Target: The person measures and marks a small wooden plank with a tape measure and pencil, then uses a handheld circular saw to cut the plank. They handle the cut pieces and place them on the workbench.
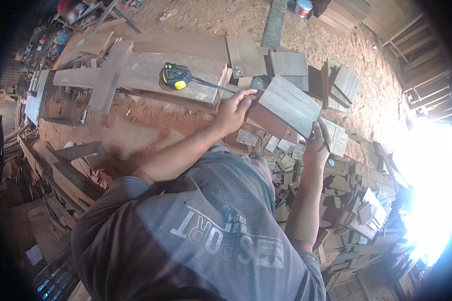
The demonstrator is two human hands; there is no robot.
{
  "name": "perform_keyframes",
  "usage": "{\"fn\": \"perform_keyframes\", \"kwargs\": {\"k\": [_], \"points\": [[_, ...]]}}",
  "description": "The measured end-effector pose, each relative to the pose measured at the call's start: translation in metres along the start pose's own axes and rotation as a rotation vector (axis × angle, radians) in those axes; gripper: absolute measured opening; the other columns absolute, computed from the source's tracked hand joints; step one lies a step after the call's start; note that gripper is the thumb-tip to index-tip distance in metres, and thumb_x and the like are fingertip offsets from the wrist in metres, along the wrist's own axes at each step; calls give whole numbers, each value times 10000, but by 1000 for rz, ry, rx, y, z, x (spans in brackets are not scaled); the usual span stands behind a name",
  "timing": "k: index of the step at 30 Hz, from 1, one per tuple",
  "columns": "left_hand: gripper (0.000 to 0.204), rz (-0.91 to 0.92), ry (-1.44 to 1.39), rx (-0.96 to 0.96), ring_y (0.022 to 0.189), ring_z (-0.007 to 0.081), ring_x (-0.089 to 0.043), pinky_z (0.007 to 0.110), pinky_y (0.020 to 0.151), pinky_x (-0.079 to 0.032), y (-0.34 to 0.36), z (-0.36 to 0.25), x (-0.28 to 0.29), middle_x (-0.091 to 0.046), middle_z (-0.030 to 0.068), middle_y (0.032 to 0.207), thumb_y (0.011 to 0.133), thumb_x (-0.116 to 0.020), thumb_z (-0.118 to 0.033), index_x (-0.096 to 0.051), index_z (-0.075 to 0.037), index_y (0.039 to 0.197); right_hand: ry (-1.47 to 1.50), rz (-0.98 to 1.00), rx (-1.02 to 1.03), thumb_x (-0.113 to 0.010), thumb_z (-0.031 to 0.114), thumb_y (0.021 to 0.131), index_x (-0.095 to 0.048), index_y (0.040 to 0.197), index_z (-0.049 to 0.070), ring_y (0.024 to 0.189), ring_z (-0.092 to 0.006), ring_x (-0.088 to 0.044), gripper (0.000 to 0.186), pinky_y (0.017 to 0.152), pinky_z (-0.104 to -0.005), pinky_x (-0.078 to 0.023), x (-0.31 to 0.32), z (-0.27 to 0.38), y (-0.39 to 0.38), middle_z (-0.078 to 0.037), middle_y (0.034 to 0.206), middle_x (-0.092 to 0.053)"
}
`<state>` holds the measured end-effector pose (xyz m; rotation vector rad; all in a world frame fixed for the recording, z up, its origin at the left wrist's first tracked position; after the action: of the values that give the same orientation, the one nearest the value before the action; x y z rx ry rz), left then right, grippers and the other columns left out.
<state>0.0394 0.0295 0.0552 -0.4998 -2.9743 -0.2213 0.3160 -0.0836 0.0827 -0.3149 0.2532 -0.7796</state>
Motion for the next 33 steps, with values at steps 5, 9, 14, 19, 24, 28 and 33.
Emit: {"fn": "perform_keyframes", "kwargs": {"k": [5, 9, 14, 19, 24, 28, 33], "points": [[404, 45, 75, -32, 1168, 295, -745, 407, 959, -603, -24, 29, 13, -732, 209, 1323, 1021, -607, -58, -633, 2, 1419, -278, 65, 118, -660, 203, 1078, -638, 1493, -19, 936, -105, -606, 471, 803, -270, -496, 2, -18, -3, -29, 1102, -694], [464, 92, 247, -47, 1203, 322, -726, 431, 992, -605, -36, 34, 25, -697, 193, 1388, 949, -645, -43, -640, 11, 1409, -211, 94, 172, -663, 164, 1085, -660, 1449, -29, 776, -45, -500, 412, 670, -218, -388, -9, -24, -20, 39, 889, -606], [471, 201, 603, -451, 1463, 360, -553, 534, 1243, -430, -40, 22, 20, -641, 164, 1512, 998, -685, -201, -664, -37, 1439, -138, -27, 226, -591, 209, 1125, -625, 1502, 0, 754, -90, -554, 432, 758, -226, -539, 25, -28, -9, -15, 992, -648], [863, 629, 910, -486, 1688, 372, -159, 612, 1365, -11, -42, 18, -19, -334, 134, 1781, 1076, -487, -653, -354, -80, 1709, 29, -111, 197, -556, 163, 1124, -575, 1557, 8, 1181, -178, -672, 460, 1004, -317, -514, 47, -20, 7, -100, 1339, -703], [923, 502, 1005, -353, 1673, 443, -160, 626, 1356, -29, -35, 16, -15, -337, 184, 1768, 1074, -431, -714, -351, -41, 1701, -41, -118, 190, -567, 173, 1121, -570, 1558, 0, 1137, -164, -665, 470, 974, -334, -517, 58, -22, 4, -92, 1320, -703], [968, 284, 1131, -76, 1662, 481, -163, 636, 1343, -81, -33, 21, 1, -334, 258, 1749, 1089, -370, -727, -334, 33, 1686, -4, -156, 204, -570, 176, 1122, -566, 1552, -20, 941, -91, -598, 473, 828, -291, -485, 41, -24, -4, -26, 1127, -687], [828, 196, 709, -185, 1560, 487, -380, 570, 1301, -300, -38, 31, 13, -486, 289, 1625, 1009, -680, -522, -498, 56, 1573, -37, -59, 179, -638, 177, 1106, -670, 1451, 13, 701, -25, -457, 383, 608, -208, -342, 26, -41, -1, 81, 865, -595]]}}
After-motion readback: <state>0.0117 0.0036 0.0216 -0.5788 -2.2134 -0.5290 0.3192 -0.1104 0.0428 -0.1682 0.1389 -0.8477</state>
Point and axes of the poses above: each hand's wrist, its own y-axis towards the middle knuckle, its own x-axis out of the back of the hand, z = x × y, the point moved 1 cm from there along y, towards the middle knuckle
